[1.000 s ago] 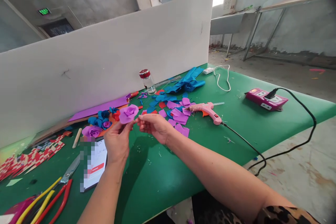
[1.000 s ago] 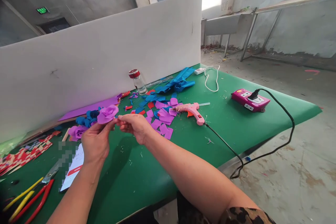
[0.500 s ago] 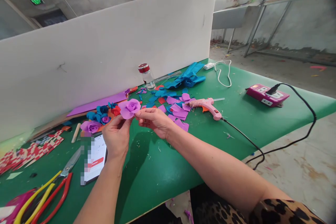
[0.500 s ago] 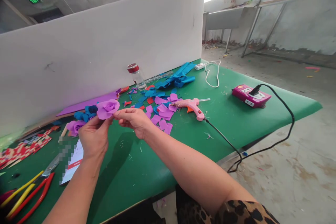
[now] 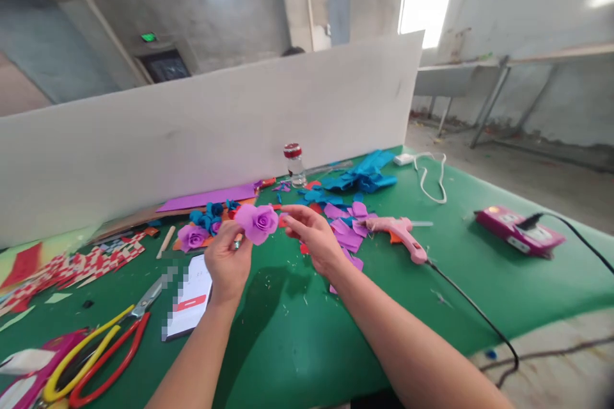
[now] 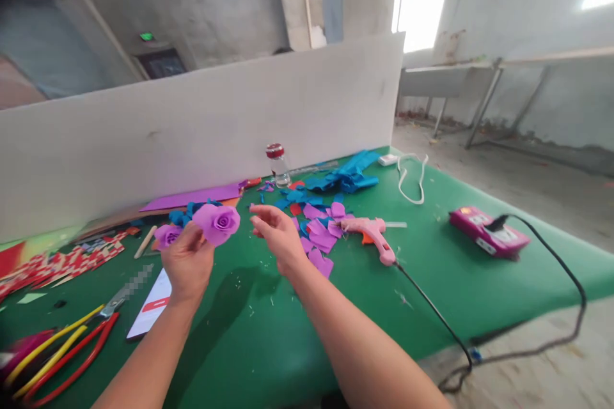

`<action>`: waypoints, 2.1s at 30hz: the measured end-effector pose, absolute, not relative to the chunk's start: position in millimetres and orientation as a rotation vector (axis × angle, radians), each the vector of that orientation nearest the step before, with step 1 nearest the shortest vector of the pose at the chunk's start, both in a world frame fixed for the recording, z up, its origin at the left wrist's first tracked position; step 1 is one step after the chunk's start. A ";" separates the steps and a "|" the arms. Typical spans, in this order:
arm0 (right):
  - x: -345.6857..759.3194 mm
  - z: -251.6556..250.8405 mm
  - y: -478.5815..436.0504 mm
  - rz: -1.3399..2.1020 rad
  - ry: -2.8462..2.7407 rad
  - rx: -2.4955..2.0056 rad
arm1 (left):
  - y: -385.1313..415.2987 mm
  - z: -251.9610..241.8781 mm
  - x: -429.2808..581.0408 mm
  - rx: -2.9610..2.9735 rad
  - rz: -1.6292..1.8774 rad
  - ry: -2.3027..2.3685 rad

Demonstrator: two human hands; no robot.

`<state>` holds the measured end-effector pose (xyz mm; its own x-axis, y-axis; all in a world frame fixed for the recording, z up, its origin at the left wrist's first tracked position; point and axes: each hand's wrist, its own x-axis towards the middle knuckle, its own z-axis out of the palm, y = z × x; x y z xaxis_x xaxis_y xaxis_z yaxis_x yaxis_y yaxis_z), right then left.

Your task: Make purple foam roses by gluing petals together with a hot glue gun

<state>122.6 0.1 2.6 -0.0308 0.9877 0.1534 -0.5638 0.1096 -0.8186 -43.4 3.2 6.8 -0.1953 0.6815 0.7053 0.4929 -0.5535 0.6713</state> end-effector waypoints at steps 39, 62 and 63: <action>109.6 -21.4 5.2 1.426 -1.026 -0.715 | -1.4 5.6 -44.8 0.820 1.406 0.736; 119.0 -3.0 0.7 1.308 -0.928 -0.603 | -5.3 11.7 -47.6 1.909 1.729 1.110; 119.1 -2.4 0.4 1.332 -0.932 -0.601 | -5.8 12.5 -47.2 1.928 1.738 1.121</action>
<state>119.1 0.4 -2.4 -0.0217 0.9750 0.2210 -0.5418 0.1744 -0.8222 -47.2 -5.8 12.5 -0.0442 0.7173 0.6954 0.3378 -0.6443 0.6861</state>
